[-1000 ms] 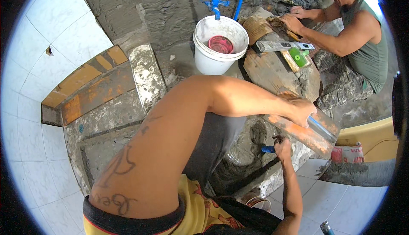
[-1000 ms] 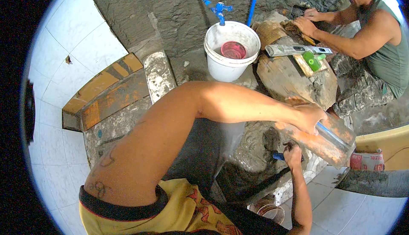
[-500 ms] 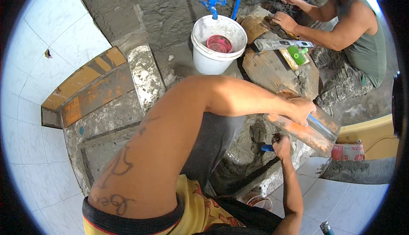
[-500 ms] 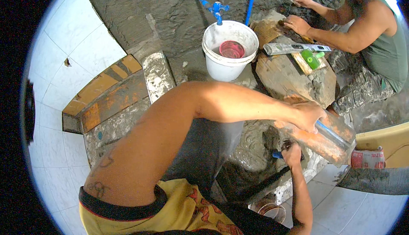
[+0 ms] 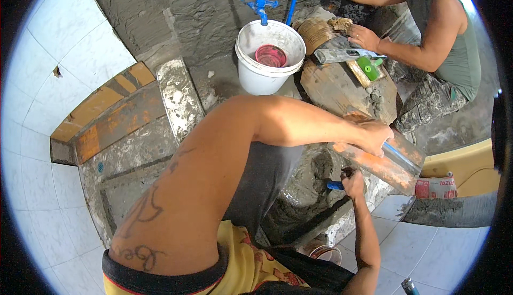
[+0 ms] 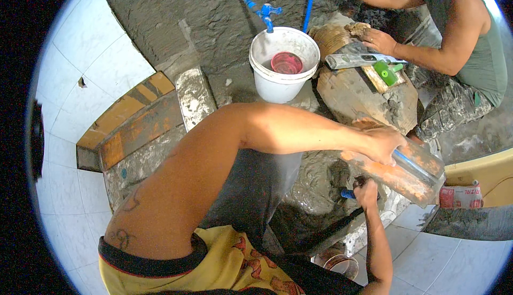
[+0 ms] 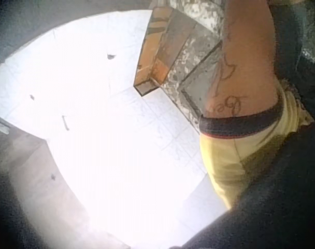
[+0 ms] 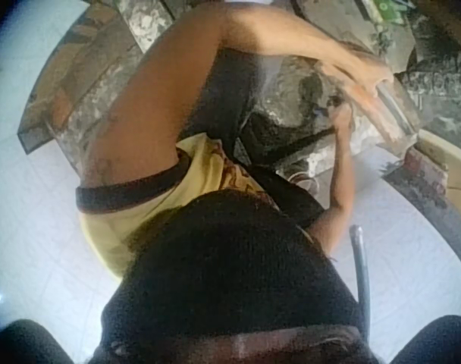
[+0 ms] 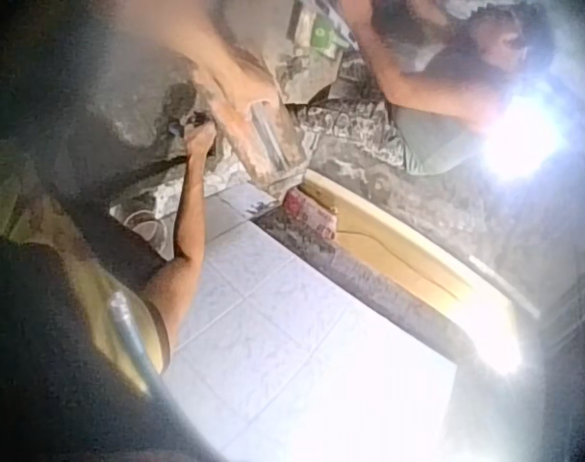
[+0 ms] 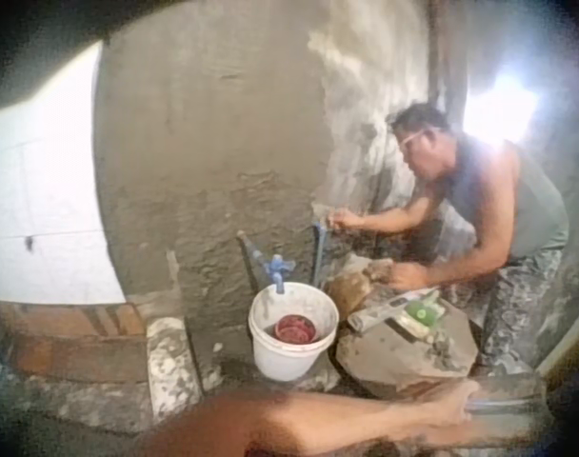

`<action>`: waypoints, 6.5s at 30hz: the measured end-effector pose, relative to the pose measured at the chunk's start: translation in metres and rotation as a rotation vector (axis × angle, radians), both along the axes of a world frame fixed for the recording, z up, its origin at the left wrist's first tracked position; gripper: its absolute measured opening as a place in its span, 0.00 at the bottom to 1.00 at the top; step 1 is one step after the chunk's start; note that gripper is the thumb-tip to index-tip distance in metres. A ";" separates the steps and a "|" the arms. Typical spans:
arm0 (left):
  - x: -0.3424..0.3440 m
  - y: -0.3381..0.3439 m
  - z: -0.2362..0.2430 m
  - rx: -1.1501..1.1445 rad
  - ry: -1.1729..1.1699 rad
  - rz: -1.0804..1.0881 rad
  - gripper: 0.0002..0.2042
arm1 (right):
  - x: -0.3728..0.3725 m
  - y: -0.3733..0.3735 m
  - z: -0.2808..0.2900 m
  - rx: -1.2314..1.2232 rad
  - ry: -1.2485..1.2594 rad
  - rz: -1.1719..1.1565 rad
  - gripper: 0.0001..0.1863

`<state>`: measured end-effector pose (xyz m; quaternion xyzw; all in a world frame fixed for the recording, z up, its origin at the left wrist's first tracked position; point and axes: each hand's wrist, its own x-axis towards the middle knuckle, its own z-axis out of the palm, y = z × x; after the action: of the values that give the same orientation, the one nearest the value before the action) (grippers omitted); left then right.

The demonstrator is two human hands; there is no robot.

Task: The person mixes and scoops wet cement from a floor trough using a trowel onto a plastering float, smooths the mortar, and stands up holding the tools.

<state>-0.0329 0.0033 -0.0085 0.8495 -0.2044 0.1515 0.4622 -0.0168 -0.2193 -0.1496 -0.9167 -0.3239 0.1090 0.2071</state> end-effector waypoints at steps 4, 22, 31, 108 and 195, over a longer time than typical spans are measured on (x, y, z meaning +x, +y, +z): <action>-0.003 0.002 0.002 0.006 0.015 0.001 0.17 | -0.007 0.008 0.010 -0.035 -0.038 -0.002 0.11; 0.000 -0.001 0.000 -0.033 0.041 -0.029 0.18 | 0.001 0.005 0.002 -0.064 -0.062 0.031 0.11; 0.000 0.001 0.000 0.002 0.036 -0.018 0.20 | -0.009 0.014 0.017 -0.026 -0.002 -0.002 0.11; -0.001 -0.001 0.001 -0.008 0.005 -0.020 0.19 | 0.005 0.003 -0.006 0.065 -0.034 0.025 0.09; 0.013 -0.007 -0.015 -0.026 0.027 -0.046 0.18 | -0.020 0.019 0.020 0.001 -0.018 -0.003 0.09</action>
<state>-0.0200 -0.0037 -0.0239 0.8405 -0.2154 0.1321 0.4793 -0.0368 -0.2003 -0.1299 -0.9179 -0.3246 0.1002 0.2049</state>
